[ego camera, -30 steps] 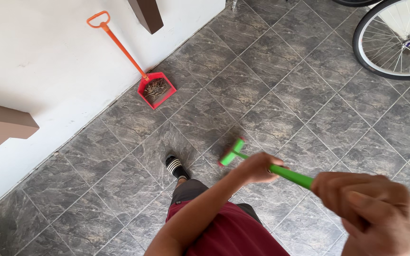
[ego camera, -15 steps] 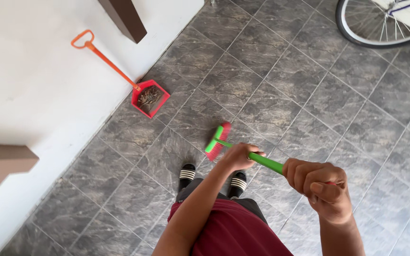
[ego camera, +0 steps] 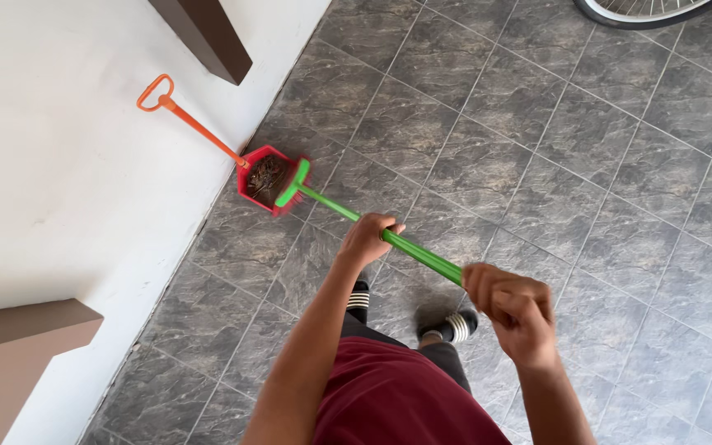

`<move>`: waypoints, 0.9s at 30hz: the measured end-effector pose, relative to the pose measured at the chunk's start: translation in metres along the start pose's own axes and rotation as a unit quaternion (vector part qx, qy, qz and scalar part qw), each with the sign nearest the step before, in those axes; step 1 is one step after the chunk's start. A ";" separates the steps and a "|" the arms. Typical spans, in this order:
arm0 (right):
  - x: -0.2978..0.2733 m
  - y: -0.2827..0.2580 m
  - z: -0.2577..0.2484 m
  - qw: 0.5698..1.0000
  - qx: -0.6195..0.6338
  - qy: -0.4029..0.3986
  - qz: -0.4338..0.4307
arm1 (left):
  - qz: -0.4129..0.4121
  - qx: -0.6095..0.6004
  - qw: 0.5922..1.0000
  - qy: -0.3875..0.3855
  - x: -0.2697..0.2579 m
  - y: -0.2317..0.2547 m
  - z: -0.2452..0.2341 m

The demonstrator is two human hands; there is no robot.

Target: The person sweeps a tiled floor using a green broom, moving debris toward a red dustpan. The person navigates around a bicycle and a covered scooter while sweeping the area.

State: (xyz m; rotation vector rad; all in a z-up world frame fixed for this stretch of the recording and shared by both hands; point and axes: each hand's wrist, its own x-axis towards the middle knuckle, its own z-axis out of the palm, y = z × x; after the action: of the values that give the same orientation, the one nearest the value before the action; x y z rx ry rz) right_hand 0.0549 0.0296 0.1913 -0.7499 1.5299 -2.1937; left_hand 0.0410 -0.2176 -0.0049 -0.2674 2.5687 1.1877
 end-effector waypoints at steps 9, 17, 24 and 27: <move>-0.004 -0.116 -0.001 0.959 -0.162 -0.156 -0.172 | 0.085 -0.110 0.990 -0.016 -0.046 0.092 -0.004; -0.026 -0.143 -0.005 0.982 -0.176 -0.068 -0.004 | 0.137 -0.158 0.965 -0.159 -0.063 0.161 0.049; -0.012 -0.099 -0.011 0.995 -0.027 -0.092 -0.001 | 0.093 -0.156 0.962 -0.201 -0.060 0.136 0.074; -0.021 -0.078 -0.027 0.997 0.005 -0.080 -0.003 | 0.072 -0.106 0.977 -0.172 -0.046 0.104 0.069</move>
State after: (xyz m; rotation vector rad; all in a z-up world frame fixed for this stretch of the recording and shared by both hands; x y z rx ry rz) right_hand 0.0558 0.0891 0.2522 -0.9033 1.4381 -2.0889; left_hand 0.0668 -0.0963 0.0422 0.0776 2.1960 1.4217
